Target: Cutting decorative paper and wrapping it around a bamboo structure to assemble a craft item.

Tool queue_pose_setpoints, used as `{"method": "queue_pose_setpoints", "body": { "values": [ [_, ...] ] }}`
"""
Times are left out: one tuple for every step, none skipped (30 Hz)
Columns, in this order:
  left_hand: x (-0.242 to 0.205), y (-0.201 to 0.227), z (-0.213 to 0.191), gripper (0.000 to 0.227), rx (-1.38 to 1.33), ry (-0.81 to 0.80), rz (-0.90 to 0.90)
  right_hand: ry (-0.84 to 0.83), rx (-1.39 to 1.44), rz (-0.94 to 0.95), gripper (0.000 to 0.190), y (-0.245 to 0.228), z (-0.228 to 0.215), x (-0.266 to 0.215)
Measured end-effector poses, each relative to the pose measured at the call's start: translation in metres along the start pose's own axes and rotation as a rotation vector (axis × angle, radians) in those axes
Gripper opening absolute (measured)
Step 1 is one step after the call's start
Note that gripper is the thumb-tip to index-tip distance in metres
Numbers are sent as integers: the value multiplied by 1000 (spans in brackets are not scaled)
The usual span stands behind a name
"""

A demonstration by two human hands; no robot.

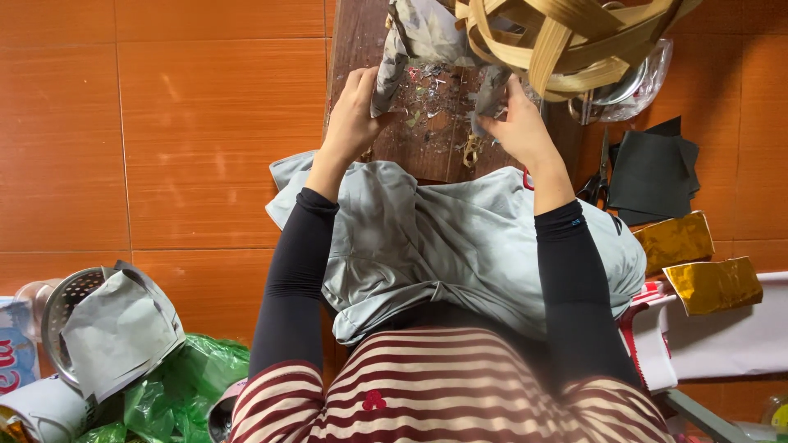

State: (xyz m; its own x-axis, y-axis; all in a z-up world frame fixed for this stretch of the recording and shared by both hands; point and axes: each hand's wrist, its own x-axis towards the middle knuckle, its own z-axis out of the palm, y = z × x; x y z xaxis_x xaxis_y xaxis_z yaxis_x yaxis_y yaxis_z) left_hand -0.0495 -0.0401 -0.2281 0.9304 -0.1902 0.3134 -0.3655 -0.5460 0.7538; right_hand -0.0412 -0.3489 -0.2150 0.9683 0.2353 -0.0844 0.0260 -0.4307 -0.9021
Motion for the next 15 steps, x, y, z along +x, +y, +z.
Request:
{"method": "queue_pose_setpoints", "body": {
  "values": [
    [0,4,-3,66,21,16,6,-2,10,-2,66,3,1,1],
    [0,4,-2,66,21,14,6,-2,11,0,66,16,3,3],
    [0,3,-2,64,89,-14,-70,12,32,-31,61,29,6,5],
    [0,3,-1,62,157,-42,-145,26,52,-62,56,41,8,7],
    [-2,-13,5,62,157,-44,-144,28,53,-61,56,42,10,4],
    [-2,-29,12,57,203,-40,-130,40,-26,-95,45,42,11,3],
    [-2,-45,18,53,249,-36,-116,52,-106,-128,35,42,12,3],
    [3,-57,20,53,247,-38,-115,54,-107,-126,35,52,25,5],
    [8,-68,23,45,251,16,-108,106,-133,-203,28,63,38,7],
    [11,-80,27,40,251,63,-102,159,-158,-273,22,75,52,5],
    [16,-73,23,40,247,54,-102,163,-159,-264,22,66,69,5],
    [23,-66,21,52,191,150,-26,240,-27,-337,23,58,86,6],
    [29,-59,18,64,133,245,48,316,104,-410,24,49,102,7],
    [26,-54,23,64,127,237,54,326,101,-405,24,33,113,6],
    [22,-48,27,68,145,222,71,340,118,-329,25,16,125,5]
  ]
}}
